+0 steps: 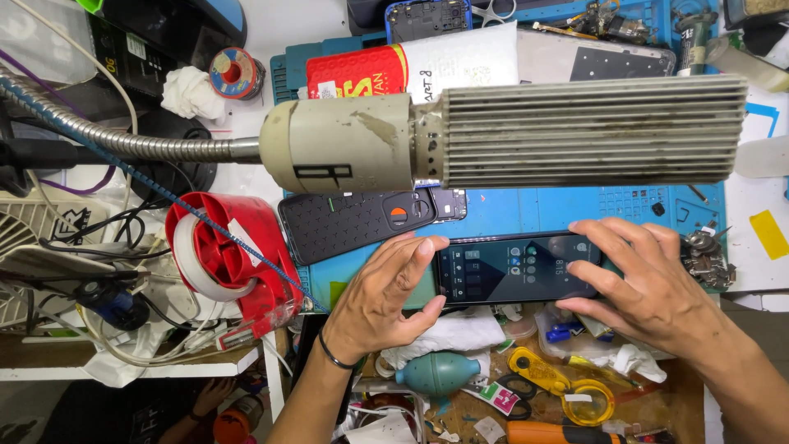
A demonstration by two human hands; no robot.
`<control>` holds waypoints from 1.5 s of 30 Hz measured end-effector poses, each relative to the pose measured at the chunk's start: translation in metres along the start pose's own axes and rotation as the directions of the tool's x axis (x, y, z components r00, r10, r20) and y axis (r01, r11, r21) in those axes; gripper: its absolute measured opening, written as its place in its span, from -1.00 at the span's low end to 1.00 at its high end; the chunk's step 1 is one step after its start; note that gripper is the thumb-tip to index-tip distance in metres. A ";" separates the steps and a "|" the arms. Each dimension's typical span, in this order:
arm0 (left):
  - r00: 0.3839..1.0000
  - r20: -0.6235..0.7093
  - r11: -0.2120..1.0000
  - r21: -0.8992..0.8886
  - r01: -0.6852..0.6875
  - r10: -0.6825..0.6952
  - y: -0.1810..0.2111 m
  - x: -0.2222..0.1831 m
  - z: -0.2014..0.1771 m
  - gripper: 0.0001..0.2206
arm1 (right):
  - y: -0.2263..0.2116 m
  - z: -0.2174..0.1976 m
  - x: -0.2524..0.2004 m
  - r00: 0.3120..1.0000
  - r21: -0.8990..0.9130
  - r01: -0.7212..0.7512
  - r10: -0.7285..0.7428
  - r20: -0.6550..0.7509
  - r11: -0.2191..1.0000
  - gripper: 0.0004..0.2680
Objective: Testing the touch screen and user interface functionality of a repaired smartphone at a workstation.
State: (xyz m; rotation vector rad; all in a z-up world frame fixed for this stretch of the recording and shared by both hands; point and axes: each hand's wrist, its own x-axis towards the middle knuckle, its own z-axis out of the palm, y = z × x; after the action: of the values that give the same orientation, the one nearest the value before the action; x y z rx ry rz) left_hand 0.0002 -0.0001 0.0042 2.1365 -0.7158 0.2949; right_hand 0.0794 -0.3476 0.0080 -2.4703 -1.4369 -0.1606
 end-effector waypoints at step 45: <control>0.999 0.010 0.999 -0.014 0.032 -0.031 0.002 0.002 0.001 -0.02 | 0.004 0.008 -0.006 0.999 0.096 -0.024 0.026 -0.020 0.995 -0.41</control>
State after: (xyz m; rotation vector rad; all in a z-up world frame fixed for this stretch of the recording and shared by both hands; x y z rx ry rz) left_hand 0.0009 -0.0030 0.0056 2.1354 -0.6876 0.2615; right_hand 0.0796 -0.3519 -0.0014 -2.4013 -1.3716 -0.1101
